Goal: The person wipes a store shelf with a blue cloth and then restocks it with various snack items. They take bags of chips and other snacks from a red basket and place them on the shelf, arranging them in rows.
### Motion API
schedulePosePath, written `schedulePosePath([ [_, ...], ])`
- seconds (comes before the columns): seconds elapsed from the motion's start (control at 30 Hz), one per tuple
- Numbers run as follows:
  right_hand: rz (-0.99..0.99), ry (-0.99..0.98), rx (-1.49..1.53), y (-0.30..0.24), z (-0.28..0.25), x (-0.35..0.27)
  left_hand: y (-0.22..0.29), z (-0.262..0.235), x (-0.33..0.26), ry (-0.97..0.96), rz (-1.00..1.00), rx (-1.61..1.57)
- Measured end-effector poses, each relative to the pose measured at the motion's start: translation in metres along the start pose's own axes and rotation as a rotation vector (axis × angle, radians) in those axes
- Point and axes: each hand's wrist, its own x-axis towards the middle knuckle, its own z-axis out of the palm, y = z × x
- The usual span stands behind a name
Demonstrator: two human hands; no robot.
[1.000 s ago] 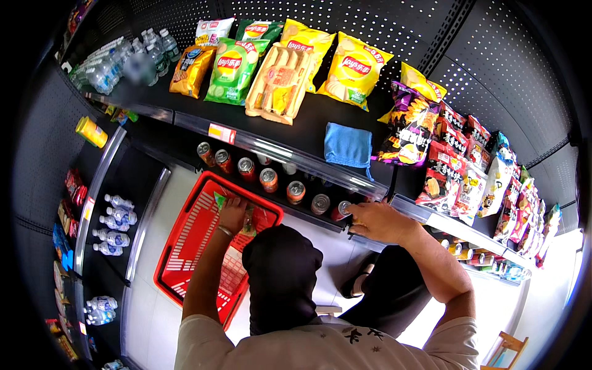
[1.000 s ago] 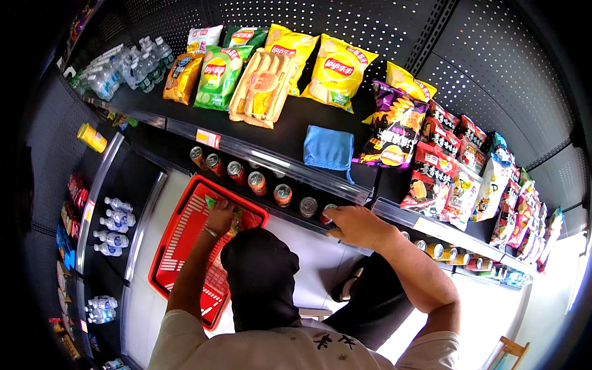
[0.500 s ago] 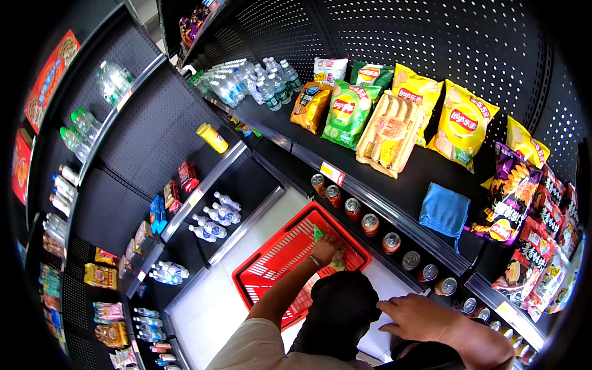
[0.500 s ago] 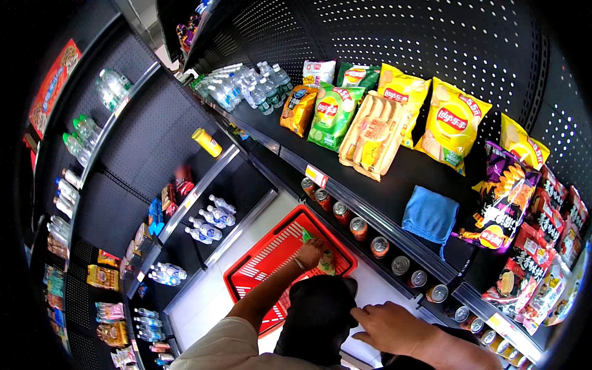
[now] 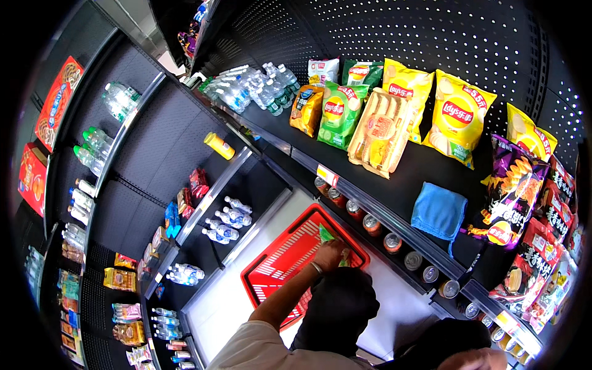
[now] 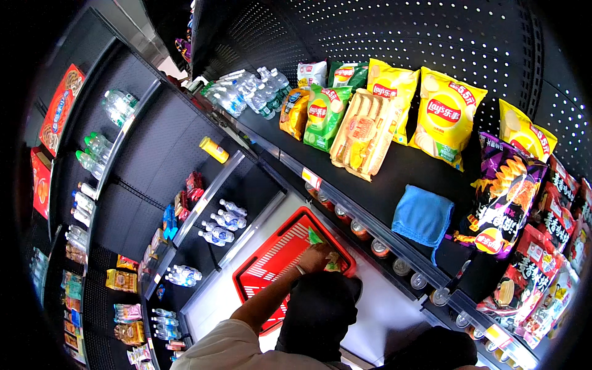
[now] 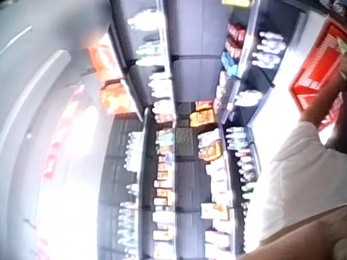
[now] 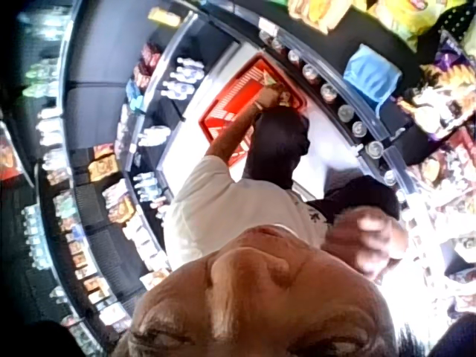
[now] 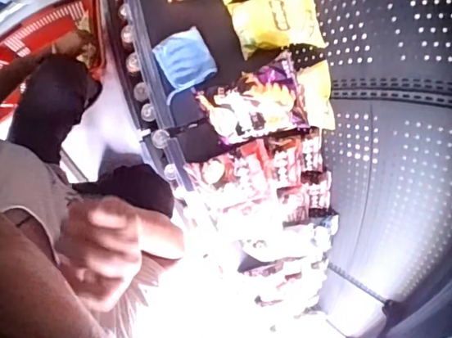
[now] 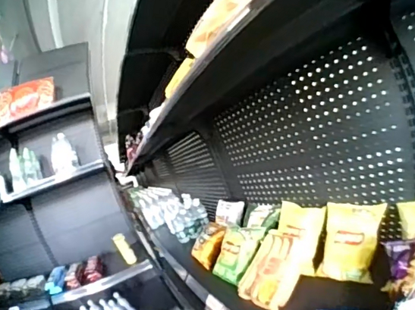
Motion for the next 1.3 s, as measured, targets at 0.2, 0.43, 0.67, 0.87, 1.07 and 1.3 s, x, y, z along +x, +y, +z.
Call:
schedulePosePath([
  [0.2,0.273,0.035,-0.038,0.003,0.005,0.015,0.004,0.036,-0.005,0.135,-0.103,-0.038],
  [0.43,0.373,-0.054,-0.064,0.013,0.002,0.012,0.007,0.059,-0.009,0.346,-0.099,0.012],
  [0.67,0.411,-0.092,-0.082,0.016,-0.005,0.008,0.020,0.055,-0.008,0.308,-0.136,0.017],
  [0.87,0.427,-0.109,-0.080,0.016,-0.009,0.006,0.018,0.054,-0.009,0.297,-0.147,0.012],
  [1.07,0.441,-0.122,-0.085,0.016,-0.010,0.005,0.012,0.055,-0.001,0.327,-0.183,0.065],
  [1.3,0.452,-0.130,-0.091,0.018,-0.010,0.004,-0.005,0.049,-0.002,0.275,-0.147,0.098],
])
